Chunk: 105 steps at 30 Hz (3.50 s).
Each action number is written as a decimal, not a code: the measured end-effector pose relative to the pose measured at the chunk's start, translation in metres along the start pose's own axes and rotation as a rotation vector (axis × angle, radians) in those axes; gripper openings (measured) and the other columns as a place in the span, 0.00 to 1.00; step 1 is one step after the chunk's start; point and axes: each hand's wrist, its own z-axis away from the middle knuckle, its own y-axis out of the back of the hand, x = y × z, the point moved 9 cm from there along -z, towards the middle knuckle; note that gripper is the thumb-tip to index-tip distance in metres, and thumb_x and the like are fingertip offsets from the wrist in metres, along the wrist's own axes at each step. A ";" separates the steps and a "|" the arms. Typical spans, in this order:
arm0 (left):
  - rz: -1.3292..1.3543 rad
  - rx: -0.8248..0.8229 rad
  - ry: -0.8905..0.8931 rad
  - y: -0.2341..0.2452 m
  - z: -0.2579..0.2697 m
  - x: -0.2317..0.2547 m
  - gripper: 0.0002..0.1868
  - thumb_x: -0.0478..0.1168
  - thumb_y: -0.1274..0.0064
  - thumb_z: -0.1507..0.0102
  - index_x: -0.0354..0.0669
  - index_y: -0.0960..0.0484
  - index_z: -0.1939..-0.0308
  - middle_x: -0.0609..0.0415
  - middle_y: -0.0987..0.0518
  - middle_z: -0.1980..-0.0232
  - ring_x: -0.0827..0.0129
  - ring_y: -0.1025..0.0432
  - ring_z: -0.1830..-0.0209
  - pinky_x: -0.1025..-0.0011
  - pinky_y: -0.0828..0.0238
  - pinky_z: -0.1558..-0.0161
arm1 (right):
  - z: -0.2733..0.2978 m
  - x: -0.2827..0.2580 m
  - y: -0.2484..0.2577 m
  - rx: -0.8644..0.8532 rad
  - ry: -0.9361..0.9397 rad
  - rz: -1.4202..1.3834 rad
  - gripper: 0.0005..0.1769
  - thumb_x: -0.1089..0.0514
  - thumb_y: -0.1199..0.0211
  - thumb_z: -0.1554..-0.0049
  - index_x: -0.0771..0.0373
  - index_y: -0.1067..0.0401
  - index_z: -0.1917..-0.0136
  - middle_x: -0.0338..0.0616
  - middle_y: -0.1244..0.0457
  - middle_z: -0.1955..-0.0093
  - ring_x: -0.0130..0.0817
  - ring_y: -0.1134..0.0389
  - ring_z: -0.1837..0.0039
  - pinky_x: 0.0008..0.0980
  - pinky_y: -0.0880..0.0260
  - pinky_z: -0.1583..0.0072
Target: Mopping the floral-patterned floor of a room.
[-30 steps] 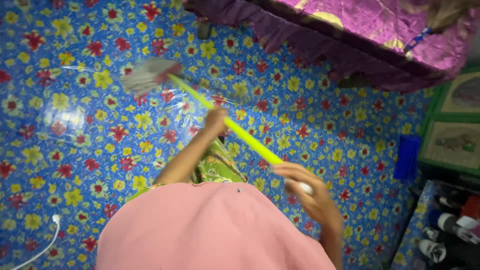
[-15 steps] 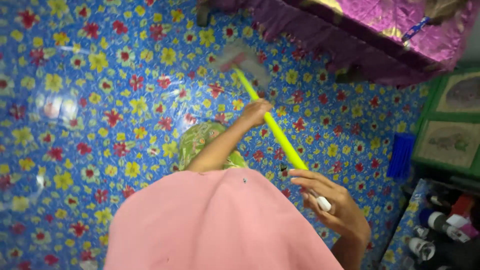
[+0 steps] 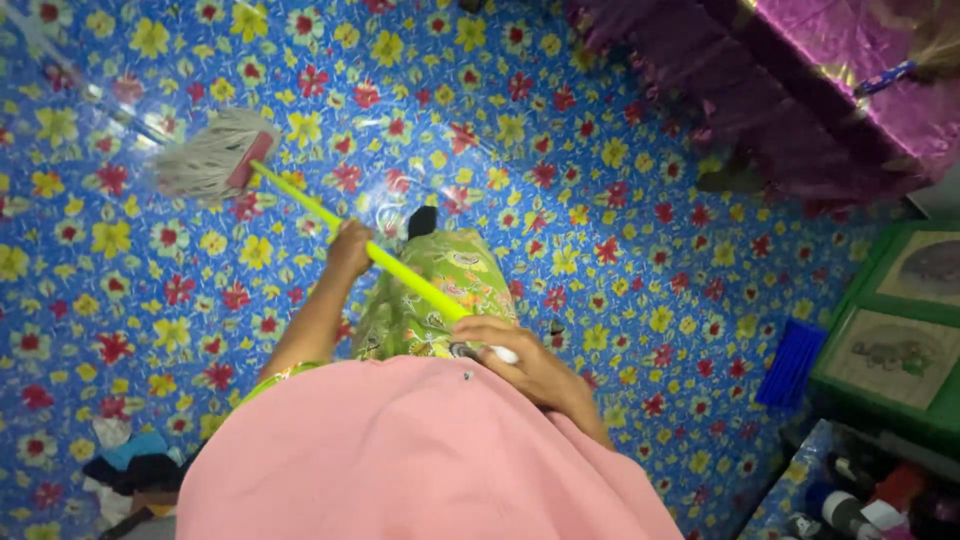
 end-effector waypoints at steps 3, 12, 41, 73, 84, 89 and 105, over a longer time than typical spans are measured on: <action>0.463 0.027 0.046 -0.035 -0.004 0.064 0.16 0.41 0.42 0.47 0.50 0.16 0.54 0.48 0.21 0.48 0.51 0.29 0.39 0.58 0.33 0.33 | 0.049 -0.018 0.021 0.098 -0.126 0.008 0.24 0.73 0.51 0.42 0.69 0.26 0.35 0.68 0.35 0.35 0.69 0.34 0.34 0.65 0.36 0.35; 0.475 -0.429 -0.212 0.064 -0.015 0.376 0.05 0.38 0.41 0.36 0.53 0.20 0.66 0.60 0.18 0.61 0.67 0.25 0.47 0.61 0.25 0.40 | 0.178 -0.094 0.028 0.402 -0.336 0.713 0.25 0.65 0.45 0.40 0.53 0.30 0.30 0.42 0.31 0.33 0.37 0.26 0.34 0.36 0.24 0.41; 0.271 -0.558 -0.296 0.036 0.188 0.225 0.04 0.40 0.39 0.44 0.57 0.17 0.67 0.60 0.20 0.71 0.65 0.24 0.66 0.65 0.26 0.62 | 0.179 -0.151 -0.145 0.682 -0.620 0.284 0.21 0.53 0.42 0.42 0.53 0.21 0.37 0.39 0.28 0.34 0.37 0.28 0.30 0.43 0.27 0.34; 0.176 -0.720 -0.265 -0.041 0.281 0.394 0.13 0.45 0.46 0.31 0.54 0.19 0.71 0.61 0.24 0.76 0.75 0.29 0.78 0.76 0.27 0.76 | 0.410 -0.092 -0.123 0.849 -0.517 0.125 0.13 0.62 0.39 0.42 0.62 0.18 0.46 0.45 0.25 0.42 0.38 0.26 0.33 0.40 0.28 0.30; 0.357 -0.651 -0.655 -0.068 0.294 0.568 0.08 0.36 0.43 0.36 0.49 0.25 0.70 0.51 0.23 0.65 0.57 0.29 0.55 0.57 0.26 0.58 | 0.457 -0.122 -0.124 0.714 -0.446 0.427 0.16 0.63 0.42 0.43 0.63 0.20 0.43 0.46 0.26 0.39 0.39 0.24 0.35 0.37 0.25 0.34; 0.313 -0.724 -0.278 0.008 0.312 0.436 0.09 0.45 0.45 0.33 0.51 0.18 0.68 0.56 0.23 0.70 0.65 0.24 0.64 0.67 0.18 0.60 | 0.413 -0.138 -0.112 0.733 -0.151 0.504 0.20 0.48 0.43 0.41 0.61 0.28 0.41 0.53 0.28 0.42 0.45 0.22 0.38 0.40 0.21 0.39; 0.197 -0.275 -0.080 -0.115 0.303 0.207 0.07 0.42 0.45 0.40 0.59 0.25 0.72 0.61 0.25 0.72 0.68 0.30 0.71 0.63 0.34 0.71 | 0.323 -0.046 -0.152 0.445 -0.266 0.201 0.15 0.63 0.42 0.40 0.65 0.21 0.42 0.47 0.27 0.40 0.41 0.27 0.34 0.40 0.30 0.30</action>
